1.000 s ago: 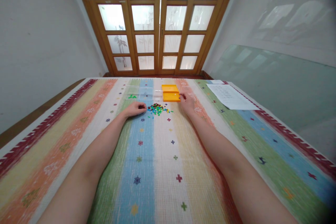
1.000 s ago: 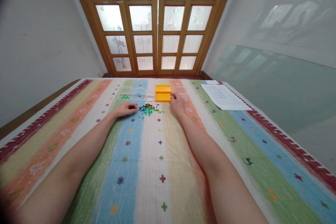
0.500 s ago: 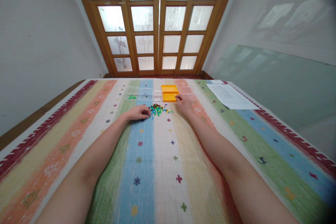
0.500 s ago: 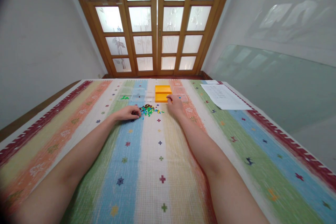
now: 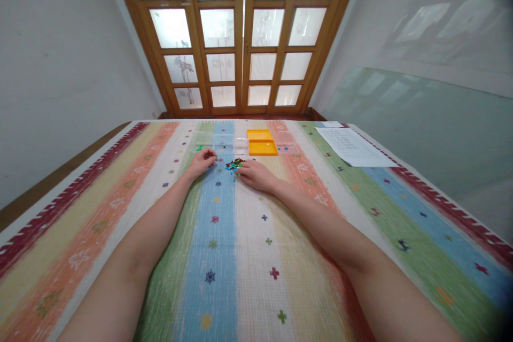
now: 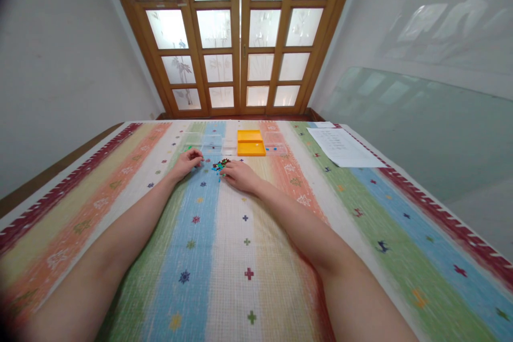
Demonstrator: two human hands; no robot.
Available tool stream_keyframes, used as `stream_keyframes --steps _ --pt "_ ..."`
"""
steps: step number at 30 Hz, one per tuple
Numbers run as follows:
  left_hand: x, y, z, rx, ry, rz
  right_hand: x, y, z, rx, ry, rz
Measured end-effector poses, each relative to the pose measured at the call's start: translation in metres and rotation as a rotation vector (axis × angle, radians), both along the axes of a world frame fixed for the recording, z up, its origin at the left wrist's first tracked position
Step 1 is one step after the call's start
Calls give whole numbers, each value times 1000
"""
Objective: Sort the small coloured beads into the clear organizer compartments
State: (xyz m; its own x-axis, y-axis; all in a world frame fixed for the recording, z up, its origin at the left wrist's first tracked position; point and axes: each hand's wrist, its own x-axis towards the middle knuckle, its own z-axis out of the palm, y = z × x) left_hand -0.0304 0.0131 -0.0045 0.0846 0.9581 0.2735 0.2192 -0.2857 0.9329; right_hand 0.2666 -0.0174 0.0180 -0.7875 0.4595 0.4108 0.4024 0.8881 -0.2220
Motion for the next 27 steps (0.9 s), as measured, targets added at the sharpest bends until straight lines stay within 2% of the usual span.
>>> stream_keyframes --steps 3,9,13,17,23,27 --pt "-7 6 -3 15 -35 133 -3 -5 1 -18 -38 48" --pt "-25 18 -9 93 -102 482 -2 -6 1 -15 -47 66" --pt "-37 21 -11 73 -168 598 -6 -6 -1 2 -52 82" --pt "-40 21 -10 41 -201 624 -8 -5 -3 9 -42 76" --pt "-40 18 -6 -24 -237 570 -7 -7 -1 -6 -2 69" --pt "-40 16 -4 -48 -248 533 -7 -9 2 -27 25 17"
